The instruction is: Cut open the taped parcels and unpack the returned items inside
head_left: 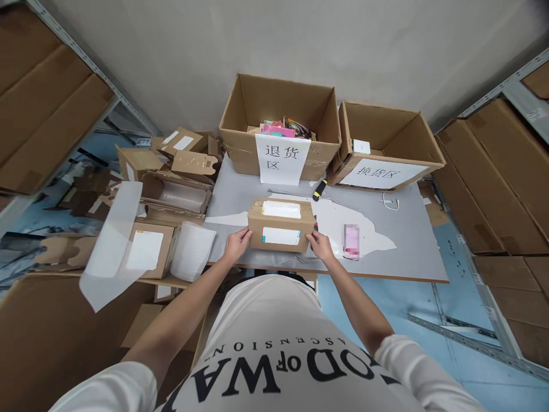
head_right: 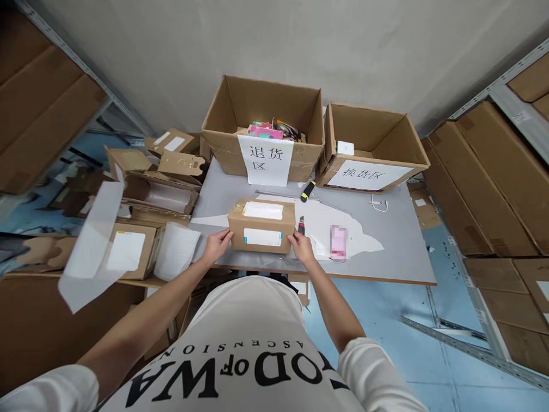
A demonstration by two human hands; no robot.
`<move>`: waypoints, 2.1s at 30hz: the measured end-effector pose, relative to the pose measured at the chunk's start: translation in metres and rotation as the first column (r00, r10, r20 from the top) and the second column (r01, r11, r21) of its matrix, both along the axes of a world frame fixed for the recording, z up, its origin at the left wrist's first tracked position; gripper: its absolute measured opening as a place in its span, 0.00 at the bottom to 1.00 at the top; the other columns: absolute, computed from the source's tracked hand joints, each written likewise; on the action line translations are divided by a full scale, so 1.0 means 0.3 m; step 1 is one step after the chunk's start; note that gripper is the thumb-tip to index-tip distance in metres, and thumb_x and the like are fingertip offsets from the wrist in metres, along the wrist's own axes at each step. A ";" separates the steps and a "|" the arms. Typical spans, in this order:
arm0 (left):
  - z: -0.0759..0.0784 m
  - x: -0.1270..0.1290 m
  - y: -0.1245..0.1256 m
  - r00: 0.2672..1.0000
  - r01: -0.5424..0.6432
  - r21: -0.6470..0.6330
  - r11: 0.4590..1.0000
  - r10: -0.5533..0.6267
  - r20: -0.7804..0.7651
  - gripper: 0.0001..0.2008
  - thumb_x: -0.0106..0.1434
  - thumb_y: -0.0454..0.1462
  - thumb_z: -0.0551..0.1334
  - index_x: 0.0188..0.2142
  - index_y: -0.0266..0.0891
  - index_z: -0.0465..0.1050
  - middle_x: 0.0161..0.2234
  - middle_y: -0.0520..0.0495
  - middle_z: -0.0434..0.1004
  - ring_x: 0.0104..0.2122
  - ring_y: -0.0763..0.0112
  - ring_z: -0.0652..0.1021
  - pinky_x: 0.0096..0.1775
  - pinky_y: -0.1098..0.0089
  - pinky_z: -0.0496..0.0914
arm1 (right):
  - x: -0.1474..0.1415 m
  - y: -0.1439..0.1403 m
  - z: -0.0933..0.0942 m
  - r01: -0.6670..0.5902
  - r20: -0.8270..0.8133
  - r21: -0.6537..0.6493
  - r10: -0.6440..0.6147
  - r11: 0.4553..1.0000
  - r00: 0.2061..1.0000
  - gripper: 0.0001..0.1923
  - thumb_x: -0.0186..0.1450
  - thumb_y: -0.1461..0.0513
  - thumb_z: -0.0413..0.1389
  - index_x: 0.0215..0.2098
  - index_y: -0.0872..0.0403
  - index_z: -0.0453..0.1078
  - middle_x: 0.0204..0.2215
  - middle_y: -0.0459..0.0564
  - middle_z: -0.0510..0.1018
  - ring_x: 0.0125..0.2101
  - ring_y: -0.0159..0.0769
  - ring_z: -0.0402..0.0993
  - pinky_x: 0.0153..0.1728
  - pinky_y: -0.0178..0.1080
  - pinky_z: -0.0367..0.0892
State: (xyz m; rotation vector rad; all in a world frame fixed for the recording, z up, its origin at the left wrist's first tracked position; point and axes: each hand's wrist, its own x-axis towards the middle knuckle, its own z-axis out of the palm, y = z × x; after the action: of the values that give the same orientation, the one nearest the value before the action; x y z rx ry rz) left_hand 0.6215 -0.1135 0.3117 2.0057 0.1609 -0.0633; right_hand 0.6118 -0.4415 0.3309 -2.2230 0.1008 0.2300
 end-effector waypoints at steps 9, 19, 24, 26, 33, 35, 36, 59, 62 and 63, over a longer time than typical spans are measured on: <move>0.071 0.126 -0.007 0.999 -0.042 0.026 0.999 0.042 -0.023 0.17 0.56 0.48 0.63 0.39 0.41 0.81 0.40 0.46 0.82 0.43 0.50 0.79 0.48 0.57 0.69 | 0.131 0.010 0.035 0.065 0.005 -0.144 -0.065 0.987 0.998 0.30 0.63 0.42 0.45 0.13 0.52 0.60 0.13 0.45 0.65 0.19 0.32 0.61 0.23 0.35 0.53; -0.092 0.117 -0.028 0.989 -0.059 -0.411 0.910 -0.003 -0.150 0.34 0.43 0.50 0.71 0.48 0.35 0.75 0.51 0.39 0.75 0.52 0.47 0.74 0.58 0.46 0.63 | 0.151 0.022 -0.059 0.103 -0.018 -0.234 -0.111 0.967 0.994 0.28 0.65 0.44 0.45 0.16 0.51 0.69 0.19 0.51 0.75 0.23 0.38 0.68 0.26 0.37 0.58; -0.112 0.109 -0.041 0.979 -0.132 -0.509 0.851 0.032 -0.200 0.37 0.41 0.50 0.73 0.49 0.34 0.74 0.52 0.36 0.73 0.55 0.46 0.70 0.60 0.43 0.58 | 0.139 0.020 -0.089 0.164 -0.028 -0.215 -0.174 0.963 0.984 0.26 0.63 0.43 0.48 0.25 0.51 0.76 0.24 0.53 0.79 0.26 0.40 0.72 0.28 0.38 0.61; -0.114 0.110 -0.043 0.978 -0.141 -0.514 0.846 0.038 -0.206 0.37 0.42 0.50 0.73 0.49 0.34 0.74 0.53 0.36 0.72 0.56 0.46 0.70 0.60 0.43 0.57 | 0.141 0.024 -0.089 0.176 -0.023 -0.216 -0.185 0.961 0.982 0.26 0.63 0.43 0.48 0.27 0.51 0.77 0.24 0.53 0.79 0.27 0.41 0.73 0.29 0.38 0.62; -0.149 0.106 -0.021 0.977 -0.132 -0.483 0.866 0.030 -0.213 0.36 0.45 0.51 0.71 0.50 0.35 0.73 0.55 0.35 0.70 0.56 0.46 0.69 0.60 0.44 0.58 | 0.102 0.027 -0.107 0.314 -0.076 0.019 -0.312 0.949 0.947 0.28 0.62 0.44 0.48 0.44 0.54 0.76 0.38 0.57 0.81 0.40 0.47 0.76 0.42 0.47 0.68; -0.178 0.081 0.003 0.974 -0.135 -0.447 0.884 0.037 -0.221 0.35 0.49 0.53 0.67 0.51 0.35 0.72 0.56 0.35 0.68 0.57 0.48 0.69 0.59 0.45 0.58 | 0.044 0.019 -0.137 0.362 -0.107 0.251 -0.346 0.898 0.932 0.30 0.62 0.45 0.47 0.53 0.55 0.70 0.46 0.57 0.78 0.45 0.45 0.75 0.48 0.48 0.67; -0.195 0.063 0.015 0.973 -0.138 -0.441 0.887 0.038 -0.229 0.35 0.50 0.54 0.66 0.52 0.34 0.72 0.57 0.34 0.67 0.57 0.48 0.69 0.59 0.45 0.58 | 0.008 0.015 -0.154 0.365 -0.121 0.345 -0.345 0.865 0.931 0.32 0.62 0.47 0.47 0.57 0.56 0.66 0.50 0.57 0.75 0.48 0.44 0.74 0.50 0.48 0.66; -0.042 0.002 0.031 0.992 0.120 0.001 0.993 -0.120 -0.023 0.21 0.59 0.47 0.59 0.47 0.39 0.77 0.46 0.46 0.79 0.44 0.56 0.79 0.48 0.62 0.70 | -0.011 0.001 -0.028 0.012 0.061 0.015 -0.013 1.000 0.998 0.23 0.64 0.48 0.47 0.38 0.56 0.75 0.31 0.51 0.80 0.32 0.40 0.74 0.35 0.37 0.66; 0.016 0.027 0.021 0.998 0.063 -0.049 0.997 -0.064 -0.024 0.23 0.57 0.48 0.62 0.46 0.36 0.77 0.46 0.45 0.79 0.45 0.56 0.79 0.49 0.62 0.71 | 0.060 -0.012 0.039 0.039 0.076 -0.055 -0.034 0.998 0.996 0.25 0.63 0.46 0.47 0.30 0.56 0.75 0.24 0.49 0.78 0.28 0.38 0.72 0.31 0.35 0.62; 0.031 0.036 0.016 0.999 0.040 -0.078 0.996 -0.042 -0.026 0.24 0.56 0.49 0.63 0.47 0.36 0.77 0.46 0.45 0.79 0.45 0.56 0.79 0.49 0.62 0.71 | 0.081 -0.016 0.056 0.039 0.082 -0.068 -0.033 0.997 0.996 0.25 0.63 0.46 0.47 0.28 0.56 0.75 0.22 0.49 0.77 0.27 0.37 0.71 0.30 0.34 0.61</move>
State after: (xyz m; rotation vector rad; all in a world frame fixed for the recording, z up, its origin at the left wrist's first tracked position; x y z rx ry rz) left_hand 0.6322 -0.1088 0.3211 1.9317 0.1334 -0.1220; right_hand 0.6361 -0.4463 0.3476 -2.2942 0.1064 0.1182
